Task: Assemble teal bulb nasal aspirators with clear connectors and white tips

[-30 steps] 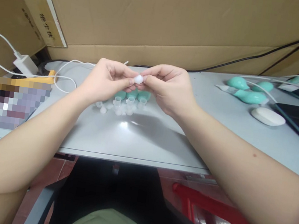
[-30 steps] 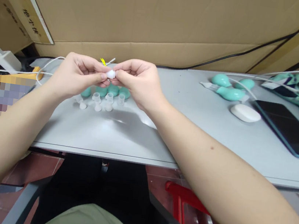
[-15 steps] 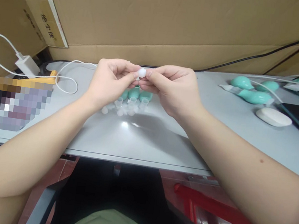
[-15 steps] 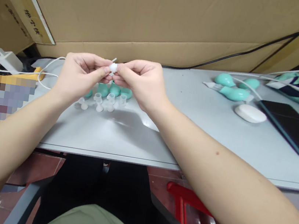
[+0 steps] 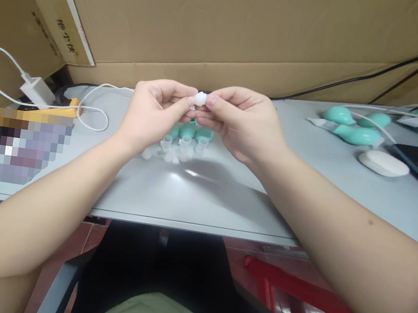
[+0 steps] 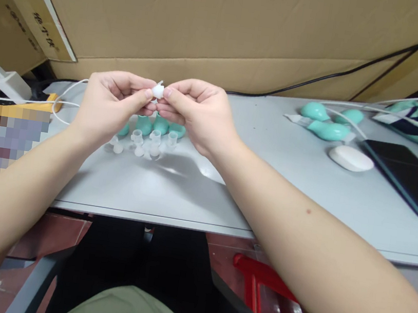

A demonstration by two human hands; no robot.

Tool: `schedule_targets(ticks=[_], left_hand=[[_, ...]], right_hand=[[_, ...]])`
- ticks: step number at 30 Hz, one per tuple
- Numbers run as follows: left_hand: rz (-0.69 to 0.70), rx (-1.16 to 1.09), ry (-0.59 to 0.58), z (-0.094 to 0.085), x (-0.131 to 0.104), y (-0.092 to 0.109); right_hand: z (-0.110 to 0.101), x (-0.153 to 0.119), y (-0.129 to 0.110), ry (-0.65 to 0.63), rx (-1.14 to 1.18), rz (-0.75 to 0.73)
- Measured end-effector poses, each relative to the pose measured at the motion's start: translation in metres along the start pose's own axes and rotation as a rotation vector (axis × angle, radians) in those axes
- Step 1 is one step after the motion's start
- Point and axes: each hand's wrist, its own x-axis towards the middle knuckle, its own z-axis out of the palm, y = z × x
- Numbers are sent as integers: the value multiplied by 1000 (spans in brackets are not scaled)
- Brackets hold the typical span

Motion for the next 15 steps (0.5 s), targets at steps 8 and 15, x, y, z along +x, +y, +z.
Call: schedule_targets(ticks=[8, 15], left_hand=[[-70, -26, 7, 4, -2, 14], [-25, 25, -3, 7, -3, 10]], right_hand=[[-4, 5, -3, -77, 102, 111], [-3, 3, -1, -36, 68, 120]])
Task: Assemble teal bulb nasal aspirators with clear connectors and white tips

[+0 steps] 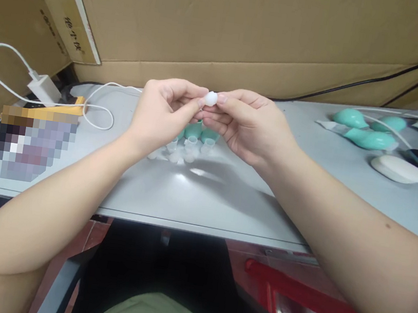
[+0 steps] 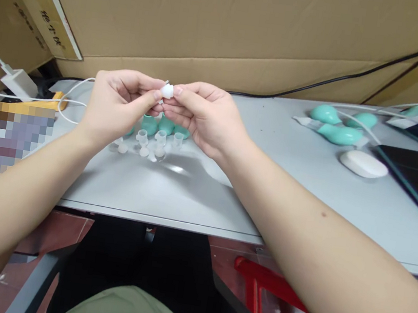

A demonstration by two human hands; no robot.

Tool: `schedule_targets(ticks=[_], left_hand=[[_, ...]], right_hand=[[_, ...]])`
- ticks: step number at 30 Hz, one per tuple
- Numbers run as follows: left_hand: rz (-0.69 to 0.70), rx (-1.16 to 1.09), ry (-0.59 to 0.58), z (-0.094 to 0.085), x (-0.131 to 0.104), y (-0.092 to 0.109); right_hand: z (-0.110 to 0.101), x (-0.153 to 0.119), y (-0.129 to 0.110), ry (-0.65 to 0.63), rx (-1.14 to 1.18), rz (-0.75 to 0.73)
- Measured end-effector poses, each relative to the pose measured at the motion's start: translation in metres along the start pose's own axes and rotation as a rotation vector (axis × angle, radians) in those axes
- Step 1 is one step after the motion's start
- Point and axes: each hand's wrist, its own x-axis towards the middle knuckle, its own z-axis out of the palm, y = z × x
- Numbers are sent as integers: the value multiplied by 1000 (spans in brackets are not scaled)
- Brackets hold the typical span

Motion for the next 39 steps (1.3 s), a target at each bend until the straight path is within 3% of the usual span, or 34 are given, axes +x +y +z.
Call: schedule_targets(ticks=[10, 19, 27, 39], left_hand=[[90, 137, -5, 0, -5, 9], [165, 214, 37, -1, -7, 4], [246, 295, 64, -1, -7, 11], [235, 316, 78, 0, -9, 13]], right_hand=[[0, 3, -2, -78, 62, 164], [6, 0, -2, 12, 0, 99], [10, -3, -1, 30, 21, 92], [14, -5, 1, 74, -9, 28]])
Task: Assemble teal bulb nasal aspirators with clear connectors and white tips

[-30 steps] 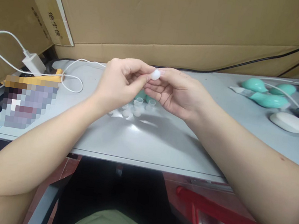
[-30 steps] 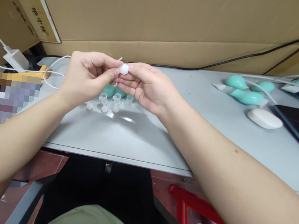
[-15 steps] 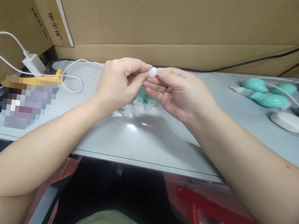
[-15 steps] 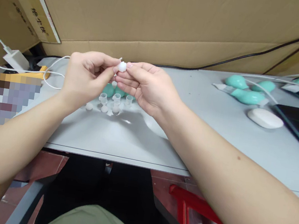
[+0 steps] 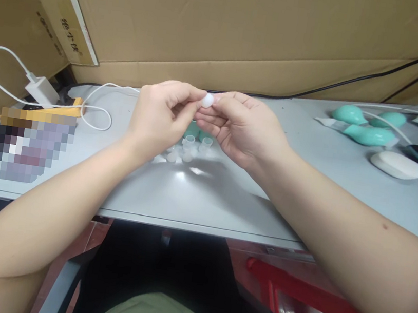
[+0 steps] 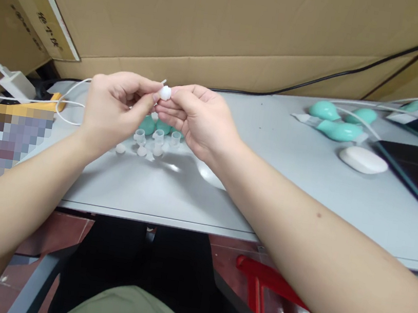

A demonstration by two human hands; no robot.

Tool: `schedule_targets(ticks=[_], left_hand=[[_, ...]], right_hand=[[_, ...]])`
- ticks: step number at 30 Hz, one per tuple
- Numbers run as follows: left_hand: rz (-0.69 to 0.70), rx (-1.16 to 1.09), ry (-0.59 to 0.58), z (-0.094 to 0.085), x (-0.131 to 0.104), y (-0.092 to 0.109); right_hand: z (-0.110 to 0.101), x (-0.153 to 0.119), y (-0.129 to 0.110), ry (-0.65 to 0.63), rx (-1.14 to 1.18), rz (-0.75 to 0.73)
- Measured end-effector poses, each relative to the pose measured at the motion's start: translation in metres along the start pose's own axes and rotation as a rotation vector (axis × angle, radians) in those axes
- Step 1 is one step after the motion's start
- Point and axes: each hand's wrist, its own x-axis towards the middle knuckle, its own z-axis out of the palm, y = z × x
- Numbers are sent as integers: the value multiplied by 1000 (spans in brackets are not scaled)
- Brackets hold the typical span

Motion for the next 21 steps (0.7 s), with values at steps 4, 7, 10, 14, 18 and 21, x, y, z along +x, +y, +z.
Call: schedule_targets(ticks=[4, 7, 10, 14, 18, 21], left_hand=[[-46, -20, 0, 1, 1, 0], [-72, -64, -13, 1, 1, -1], [-90, -97, -16, 0, 2, -1], [-103, -136, -36, -4, 3, -1], [-88, -164, -53, -7, 4, -2], [-95, -171, -57, -6, 3, -4]], right_hand=[[3, -3, -1, 20, -5, -32], [2, -4, -2, 8, -5, -46], [-2, -3, -4, -24, -2, -45], [-6, 1, -6, -58, 6, -3], [-5, 3, -5, -64, 28, 39], [-3, 1, -4, -39, 20, 29]])
